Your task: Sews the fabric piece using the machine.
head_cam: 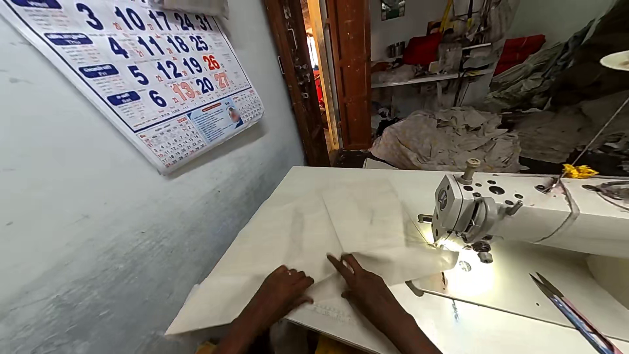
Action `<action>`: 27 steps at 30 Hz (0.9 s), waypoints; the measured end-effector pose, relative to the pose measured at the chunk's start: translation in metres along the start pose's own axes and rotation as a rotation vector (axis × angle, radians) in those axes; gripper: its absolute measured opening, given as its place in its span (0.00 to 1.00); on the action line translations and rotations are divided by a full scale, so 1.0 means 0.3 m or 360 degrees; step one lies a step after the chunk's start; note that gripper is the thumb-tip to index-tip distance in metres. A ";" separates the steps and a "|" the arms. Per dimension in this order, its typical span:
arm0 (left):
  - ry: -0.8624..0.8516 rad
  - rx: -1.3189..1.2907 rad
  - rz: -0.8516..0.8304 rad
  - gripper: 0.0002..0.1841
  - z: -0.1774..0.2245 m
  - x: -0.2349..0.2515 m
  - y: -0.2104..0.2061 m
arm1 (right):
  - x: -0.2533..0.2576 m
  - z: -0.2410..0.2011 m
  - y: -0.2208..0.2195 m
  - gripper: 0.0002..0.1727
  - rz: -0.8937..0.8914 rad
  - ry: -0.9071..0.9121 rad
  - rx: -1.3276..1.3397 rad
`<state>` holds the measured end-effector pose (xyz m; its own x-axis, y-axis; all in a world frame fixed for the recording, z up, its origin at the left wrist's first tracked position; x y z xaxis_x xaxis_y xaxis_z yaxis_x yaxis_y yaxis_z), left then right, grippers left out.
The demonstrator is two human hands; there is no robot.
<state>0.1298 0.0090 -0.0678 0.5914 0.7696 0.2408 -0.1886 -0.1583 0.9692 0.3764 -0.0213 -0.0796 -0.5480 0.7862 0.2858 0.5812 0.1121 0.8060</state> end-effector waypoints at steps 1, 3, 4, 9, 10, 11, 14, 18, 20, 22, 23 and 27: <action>0.0160 0.0010 -0.0102 0.20 -0.034 -0.047 0.024 | 0.004 0.011 -0.031 0.28 0.0002 0.0039 0.0002; 0.0551 0.0090 -0.0292 0.21 -0.145 -0.146 0.081 | -0.004 -0.007 -0.080 0.10 0.0086 0.0114 -0.0029; 0.0757 0.0149 -0.0462 0.23 -0.188 -0.191 0.116 | -0.010 -0.021 -0.100 0.08 0.0146 0.0152 -0.0062; 0.1181 0.0162 -0.1119 0.25 -0.019 -0.233 0.213 | 0.084 0.027 -0.185 0.15 0.0342 0.0148 0.0016; 0.1097 -0.0053 -0.1075 0.27 0.041 -0.221 0.208 | 0.109 0.048 -0.184 0.19 0.0334 0.0130 0.0086; 0.0951 -0.0371 -0.0973 0.28 0.080 -0.208 0.192 | 0.125 0.065 -0.177 0.23 0.0382 0.0134 0.0118; 0.0369 -0.1375 -0.0884 0.26 0.066 -0.118 0.092 | 0.083 0.055 -0.110 0.32 0.0663 -0.0012 0.0144; 0.0228 -0.0990 -0.0739 0.32 0.042 0.033 -0.071 | -0.112 0.040 -0.059 0.36 0.0808 -0.0460 0.0508; 0.0429 -0.0824 -0.0554 0.42 0.060 0.119 -0.141 | -0.179 0.003 -0.042 0.40 0.0719 -0.0611 0.0679; 0.0526 -0.0662 -0.0408 0.42 0.083 0.231 -0.204 | -0.207 -0.070 -0.014 0.41 0.0467 -0.0653 0.0673; 0.0545 -0.0571 -0.0432 0.42 0.090 0.298 -0.221 | -0.208 -0.104 0.005 0.40 0.0307 -0.0658 0.0561; 0.0578 -0.0372 -0.0615 0.45 0.176 0.504 -0.218 | -0.219 -0.138 0.045 0.26 0.0241 -0.0322 -0.0109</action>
<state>0.2730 0.1032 -0.0920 0.3526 0.9138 -0.2018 -0.2047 0.2857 0.9362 0.3954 -0.0965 -0.0661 -0.3226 0.8971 0.3018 0.6014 -0.0520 0.7972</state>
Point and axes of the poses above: each hand's wrist, its own x-axis towards the middle knuckle, its own y-axis out of the back of the hand, z = x × y, the point moved 2 cm from there along x, towards the middle knuckle, and after that the axes turned 14 degrees about y, right-handed, at the moved point
